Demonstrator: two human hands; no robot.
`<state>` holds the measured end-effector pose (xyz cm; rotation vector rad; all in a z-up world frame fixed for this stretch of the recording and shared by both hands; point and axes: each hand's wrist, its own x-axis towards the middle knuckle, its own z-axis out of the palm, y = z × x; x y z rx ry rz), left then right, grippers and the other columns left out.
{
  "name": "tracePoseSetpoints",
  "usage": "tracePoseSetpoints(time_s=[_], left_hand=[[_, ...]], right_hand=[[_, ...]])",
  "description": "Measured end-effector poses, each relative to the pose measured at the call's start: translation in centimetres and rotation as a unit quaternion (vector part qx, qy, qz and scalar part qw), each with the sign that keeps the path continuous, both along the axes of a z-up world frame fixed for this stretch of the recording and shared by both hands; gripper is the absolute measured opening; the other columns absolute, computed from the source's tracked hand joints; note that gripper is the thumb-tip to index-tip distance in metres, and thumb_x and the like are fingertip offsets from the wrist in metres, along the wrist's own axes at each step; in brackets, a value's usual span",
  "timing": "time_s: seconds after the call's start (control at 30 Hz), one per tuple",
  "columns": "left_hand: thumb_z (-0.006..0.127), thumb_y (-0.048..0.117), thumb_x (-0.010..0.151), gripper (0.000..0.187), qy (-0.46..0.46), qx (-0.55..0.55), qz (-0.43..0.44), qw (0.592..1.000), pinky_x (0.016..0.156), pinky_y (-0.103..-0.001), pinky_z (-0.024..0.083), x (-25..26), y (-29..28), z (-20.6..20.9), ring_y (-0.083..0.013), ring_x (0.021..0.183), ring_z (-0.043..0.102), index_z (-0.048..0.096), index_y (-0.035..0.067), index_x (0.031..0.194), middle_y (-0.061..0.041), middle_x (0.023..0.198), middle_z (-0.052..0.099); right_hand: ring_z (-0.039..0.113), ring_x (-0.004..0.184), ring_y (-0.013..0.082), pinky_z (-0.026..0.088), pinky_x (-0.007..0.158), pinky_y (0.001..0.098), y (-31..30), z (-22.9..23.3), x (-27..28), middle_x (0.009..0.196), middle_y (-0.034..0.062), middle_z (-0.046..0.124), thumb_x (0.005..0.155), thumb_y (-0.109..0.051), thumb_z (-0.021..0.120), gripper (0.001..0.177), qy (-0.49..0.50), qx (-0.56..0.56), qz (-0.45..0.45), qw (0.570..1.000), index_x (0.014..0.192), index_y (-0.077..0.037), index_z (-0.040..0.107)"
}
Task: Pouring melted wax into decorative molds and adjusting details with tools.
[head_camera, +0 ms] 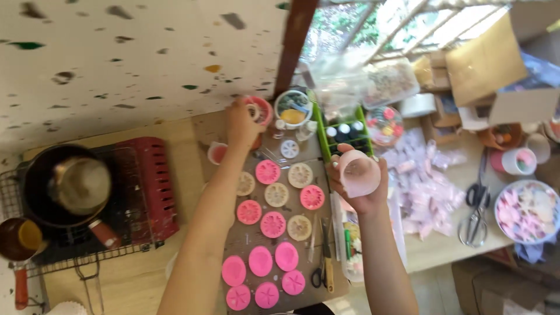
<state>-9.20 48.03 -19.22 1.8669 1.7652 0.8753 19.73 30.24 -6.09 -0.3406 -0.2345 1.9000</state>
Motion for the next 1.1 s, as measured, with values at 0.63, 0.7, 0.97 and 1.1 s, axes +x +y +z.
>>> tracePoseSetpoints(time_s=[0.63, 0.7, 0.97, 1.1], left_hand=[[0.101, 0.014, 0.047, 0.105, 0.062, -0.153, 0.062, 0.984, 0.097, -0.045, 0.054, 1.3, 1.8, -3.2, -0.0418, 0.119, 0.06, 0.043, 0.002, 0.134, -0.024, 0.133, 0.056], [0.101, 0.014, 0.047, 0.109, 0.07, -0.165, 0.07, 0.981, 0.096, -0.047, 0.054, 1.5, 1.4, -2.7, -0.0418, 0.119, 0.06, 0.041, 0.004, 0.137, -0.024, 0.134, 0.054], [0.096, 0.004, 0.052, 0.112, 0.059, -0.156, 0.096, 0.981, 0.096, -0.049, 0.051, 2.3, -0.1, -0.5, -0.0434, 0.12, 0.057, 0.036, 0.007, 0.146, -0.024, 0.135, 0.053], [0.095, 0.014, 0.063, 0.086, 0.046, -0.055, 0.071, 0.995, 0.093, -0.049, 0.052, 2.3, -2.3, 4.7, -0.0446, 0.113, 0.06, 0.049, 0.001, 0.134, -0.026, 0.124, 0.059]], right_hand=[[0.053, 0.125, 0.0373, 0.052, 0.09, 0.0449, -2.8, 0.6, 3.4, 0.134, 0.0242, 0.058, 0.09, -0.037, 0.073, 0.081, 0.064, -0.025, 0.015, 0.998, 0.159, -0.007, 0.044], [0.053, 0.125, 0.0374, 0.052, 0.09, 0.0455, -3.2, 0.9, 3.2, 0.134, 0.025, 0.058, 0.089, -0.038, 0.074, 0.082, 0.073, -0.029, 0.007, 0.997, 0.158, -0.007, 0.044], [0.057, 0.104, 0.0295, 0.051, 0.073, 0.0377, -5.5, 4.9, 2.6, 0.124, 0.018, 0.061, 0.094, -0.053, 0.063, 0.077, 0.037, -0.02, -0.019, 0.999, 0.152, -0.005, 0.05], [0.055, 0.082, 0.0238, 0.045, 0.059, 0.033, -7.6, 6.4, 2.7, 0.106, 0.0141, 0.061, 0.109, -0.057, 0.05, 0.056, -0.048, -0.036, -0.086, 0.994, 0.119, -0.003, 0.06]])
